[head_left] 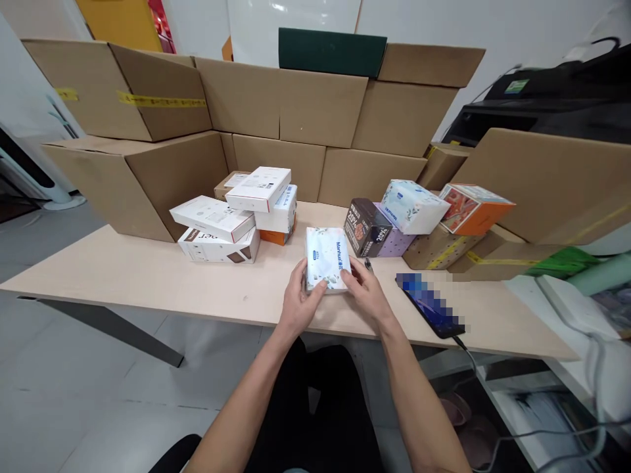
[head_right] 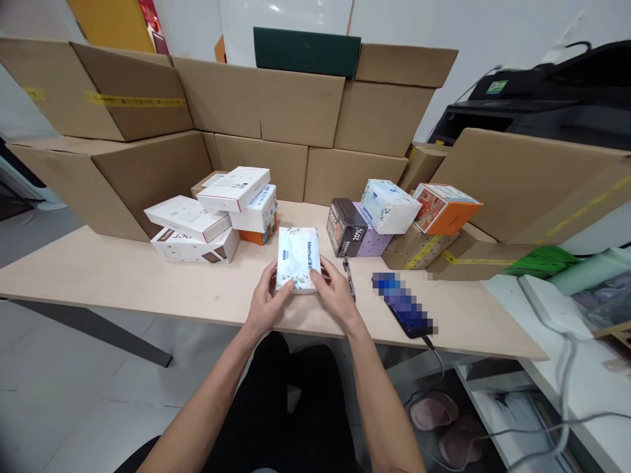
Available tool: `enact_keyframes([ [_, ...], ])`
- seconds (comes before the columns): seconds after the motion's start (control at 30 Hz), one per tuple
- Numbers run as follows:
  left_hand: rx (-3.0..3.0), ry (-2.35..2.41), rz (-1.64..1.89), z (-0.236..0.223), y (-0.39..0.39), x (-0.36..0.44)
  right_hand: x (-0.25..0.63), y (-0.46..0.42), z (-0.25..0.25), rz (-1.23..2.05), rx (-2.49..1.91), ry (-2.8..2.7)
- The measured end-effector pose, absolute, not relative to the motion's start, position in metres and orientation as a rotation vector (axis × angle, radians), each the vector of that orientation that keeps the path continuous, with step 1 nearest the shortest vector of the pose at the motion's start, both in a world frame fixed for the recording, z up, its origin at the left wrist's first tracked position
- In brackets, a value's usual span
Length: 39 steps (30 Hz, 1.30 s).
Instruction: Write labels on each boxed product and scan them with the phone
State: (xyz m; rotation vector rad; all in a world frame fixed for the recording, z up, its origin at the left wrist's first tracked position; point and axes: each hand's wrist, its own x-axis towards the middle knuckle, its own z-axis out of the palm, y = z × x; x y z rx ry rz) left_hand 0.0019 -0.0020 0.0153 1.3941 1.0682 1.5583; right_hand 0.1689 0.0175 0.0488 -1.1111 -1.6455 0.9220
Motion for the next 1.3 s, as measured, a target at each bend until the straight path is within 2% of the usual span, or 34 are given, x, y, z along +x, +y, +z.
enact_keyframes([
  [0.13,1.404,0.922,1.574,0.019,-0.002,-0.001,0.162,0.009,0.034,0.954,-0.954,-1.495],
  [0.37,1.4,0.943,1.575,0.015,0.002,-0.001,0.164,0.011,0.023,1.041,-0.914,-1.387],
  [1.3,1.382,0.956,1.502,0.016,0.004,0.0,0.17,0.011,0.02,1.086,-0.884,-1.522],
])
